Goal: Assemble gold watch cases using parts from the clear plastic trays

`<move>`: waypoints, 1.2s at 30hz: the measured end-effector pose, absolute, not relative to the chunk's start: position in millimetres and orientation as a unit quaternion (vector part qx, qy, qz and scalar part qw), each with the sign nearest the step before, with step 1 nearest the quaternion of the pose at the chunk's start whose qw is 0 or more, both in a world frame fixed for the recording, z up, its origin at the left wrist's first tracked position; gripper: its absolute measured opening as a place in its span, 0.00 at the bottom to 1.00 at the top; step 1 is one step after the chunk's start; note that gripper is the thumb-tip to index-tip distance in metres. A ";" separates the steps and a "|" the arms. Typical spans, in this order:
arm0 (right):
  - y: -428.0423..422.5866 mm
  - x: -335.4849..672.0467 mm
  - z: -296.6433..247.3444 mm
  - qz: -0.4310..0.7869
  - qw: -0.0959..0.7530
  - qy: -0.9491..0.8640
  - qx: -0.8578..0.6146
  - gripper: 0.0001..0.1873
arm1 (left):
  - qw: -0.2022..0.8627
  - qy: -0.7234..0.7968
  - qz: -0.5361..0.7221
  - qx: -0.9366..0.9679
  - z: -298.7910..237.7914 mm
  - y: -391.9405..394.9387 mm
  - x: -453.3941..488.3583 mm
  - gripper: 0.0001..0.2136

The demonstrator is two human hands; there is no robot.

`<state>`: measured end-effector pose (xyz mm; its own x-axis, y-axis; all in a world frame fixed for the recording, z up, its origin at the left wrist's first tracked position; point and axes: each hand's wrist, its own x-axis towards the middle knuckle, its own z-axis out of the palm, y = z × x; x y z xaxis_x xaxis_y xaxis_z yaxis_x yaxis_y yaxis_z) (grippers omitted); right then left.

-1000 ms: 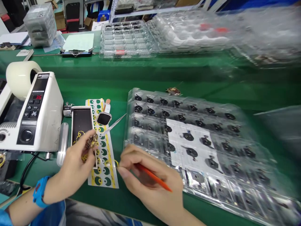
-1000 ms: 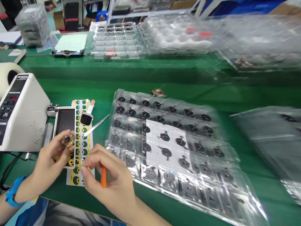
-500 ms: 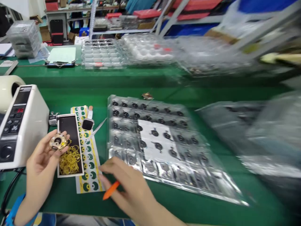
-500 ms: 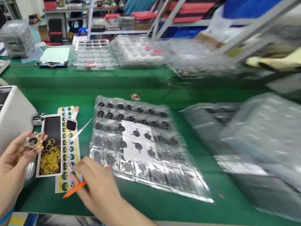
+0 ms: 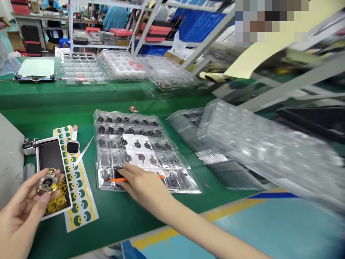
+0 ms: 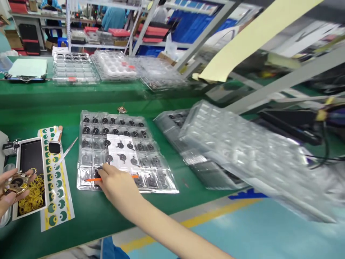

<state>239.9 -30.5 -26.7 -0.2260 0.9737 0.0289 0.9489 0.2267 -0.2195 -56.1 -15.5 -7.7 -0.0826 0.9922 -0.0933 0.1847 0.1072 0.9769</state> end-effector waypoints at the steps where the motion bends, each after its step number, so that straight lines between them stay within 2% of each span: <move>1: -30.5 238.2 -27.4 0.084 0.082 -0.769 -0.628 0.04 | 0.480 0.578 0.440 0.492 -6.7 -14.6 -55.5 0.21; 4: -29.4 238.1 -16.3 0.127 0.091 -0.756 -0.636 0.06 | 0.570 0.522 0.436 0.461 -1.1 -11.6 -49.8 0.20; 6: -26.2 235.7 -1.3 0.197 0.116 -0.753 -0.617 0.09 | 0.609 0.487 0.444 0.442 3.0 -9.9 -43.6 0.19; 10: -13.9 208.5 21.0 0.450 0.271 -0.663 -0.533 0.10 | 0.651 0.434 0.443 0.437 5.2 -9.3 -31.2 0.08; 12: -7.4 186.4 22.4 0.539 0.311 -0.606 -0.495 0.11 | 0.674 0.415 0.420 0.443 2.2 -9.9 -27.3 0.10; 14: -2.9 165.0 19.4 0.602 0.315 -0.568 -0.465 0.14 | 0.685 0.411 0.402 0.448 -1.4 -10.3 -25.4 0.12; 17: -1.3 144.8 13.5 0.651 0.327 -0.535 -0.428 0.20 | 0.670 0.433 0.390 0.461 -3.4 -9.6 -25.2 0.15; 20: -4.1 145.0 10.4 0.621 0.364 -0.561 -0.408 0.22 | 0.662 0.448 0.386 0.460 1.3 -8.3 -25.7 0.17; 22: -6.0 153.7 9.6 0.541 0.409 -0.624 -0.387 0.14 | 0.687 0.442 0.375 0.437 6.0 -7.7 -25.6 0.18; 24: -6.1 164.2 8.9 0.412 0.443 -0.716 -0.349 0.07 | 0.721 0.433 0.365 0.400 9.4 -7.5 -25.3 0.17; 26: -4.6 171.9 7.5 0.282 0.443 -0.792 -0.312 0.16 | 0.752 0.422 0.352 0.364 10.2 -7.7 -25.4 0.16; 28: -3.1 175.0 5.5 0.207 0.427 -0.831 -0.289 0.18 | 0.778 0.411 0.328 0.344 8.8 -8.2 -25.8 0.15; 32: -6.0 173.1 4.8 0.170 0.421 -0.847 -0.277 0.12 | 0.790 0.399 0.298 0.359 5.4 -8.6 -26.6 0.14; 36: -11.7 170.2 8.9 0.240 0.443 -0.792 -0.345 0.11 | 0.785 0.383 0.352 0.337 3.8 -10.1 -24.3 0.10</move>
